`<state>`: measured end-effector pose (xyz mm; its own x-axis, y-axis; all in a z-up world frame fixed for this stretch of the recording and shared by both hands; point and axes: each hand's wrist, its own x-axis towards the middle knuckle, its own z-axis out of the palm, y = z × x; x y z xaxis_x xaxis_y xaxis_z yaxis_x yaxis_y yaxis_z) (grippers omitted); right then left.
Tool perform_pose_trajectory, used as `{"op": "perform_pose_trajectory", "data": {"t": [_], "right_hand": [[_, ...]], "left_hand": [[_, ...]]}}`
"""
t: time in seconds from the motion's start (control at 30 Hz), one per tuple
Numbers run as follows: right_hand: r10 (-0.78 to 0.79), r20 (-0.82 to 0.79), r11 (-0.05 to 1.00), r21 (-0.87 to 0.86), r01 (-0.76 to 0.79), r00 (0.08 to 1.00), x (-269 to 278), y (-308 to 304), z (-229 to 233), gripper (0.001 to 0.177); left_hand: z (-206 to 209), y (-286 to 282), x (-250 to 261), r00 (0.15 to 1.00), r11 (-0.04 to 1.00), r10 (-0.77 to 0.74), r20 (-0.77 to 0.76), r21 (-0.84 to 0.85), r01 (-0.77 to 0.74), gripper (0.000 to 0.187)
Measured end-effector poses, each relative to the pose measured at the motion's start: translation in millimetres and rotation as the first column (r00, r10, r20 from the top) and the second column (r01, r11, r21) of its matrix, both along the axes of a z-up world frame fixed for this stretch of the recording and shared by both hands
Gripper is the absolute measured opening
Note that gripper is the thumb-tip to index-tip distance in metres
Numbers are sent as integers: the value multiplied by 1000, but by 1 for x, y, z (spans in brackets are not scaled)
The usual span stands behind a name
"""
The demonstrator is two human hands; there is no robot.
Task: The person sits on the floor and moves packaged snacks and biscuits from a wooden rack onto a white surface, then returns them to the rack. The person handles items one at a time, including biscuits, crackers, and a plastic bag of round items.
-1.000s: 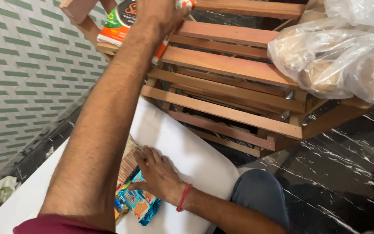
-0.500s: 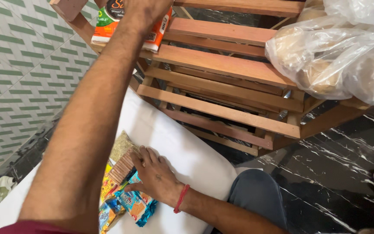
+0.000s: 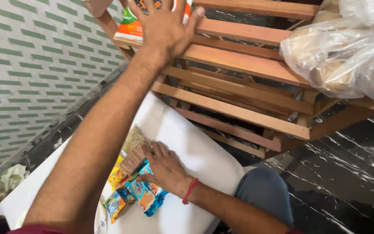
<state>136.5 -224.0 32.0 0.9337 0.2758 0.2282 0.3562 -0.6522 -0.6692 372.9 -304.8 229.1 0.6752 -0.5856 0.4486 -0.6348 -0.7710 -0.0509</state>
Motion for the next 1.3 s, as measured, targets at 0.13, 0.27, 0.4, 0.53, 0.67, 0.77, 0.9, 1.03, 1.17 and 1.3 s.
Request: {"op": "perform_pose_trajectory", "data": {"t": [0.13, 0.27, 0.4, 0.53, 0.67, 0.77, 0.9, 1.03, 1.17, 1.3], "right_hand": [[17, -2, 1000, 27, -17, 1000, 1, -2, -3, 99], [53, 4, 996, 68, -53, 999, 5, -6, -7, 92], [59, 35, 981, 182, -65, 998, 11, -19, -6, 74], [32, -170, 996, 82, -19, 985, 13, -26, 0, 59], [-29, -93, 994, 105, 38, 995, 13, -26, 1, 68], [-26, -52, 995, 91, 30, 998, 14, -26, -2, 68], [-12, -63, 997, 69, 17, 998, 15, -25, -8, 70], [-12, -55, 998, 61, 16, 998, 13, -27, -11, 70], [-37, -92, 998, 40, 41, 995, 13, -26, -10, 76], [-38, -153, 997, 55, 47, 987, 15, -23, -6, 80]], "left_hand": [[-1, 11, -39, 990, 999, 41, -136, 23, -38, 75], [-5, 32, -72, 958, 998, 31, -285, 58, -15, 74], [-31, 88, -116, 953, 938, -262, -154, -272, 214, 48], [-65, 158, -167, 971, 942, -215, -103, -286, 178, 35], [-95, 216, -206, 947, 965, 8, -321, -244, -91, 47], [-116, 244, -220, 836, 956, 159, -525, -131, -264, 61], [-135, 259, -218, 819, 946, 219, -530, -89, -310, 70], [-133, 260, -213, 830, 954, 217, -514, -67, -291, 64], [-116, 250, -199, 870, 952, 184, -457, -137, -274, 53], [-101, 236, -165, 894, 953, 170, -415, -163, -257, 50]]}}
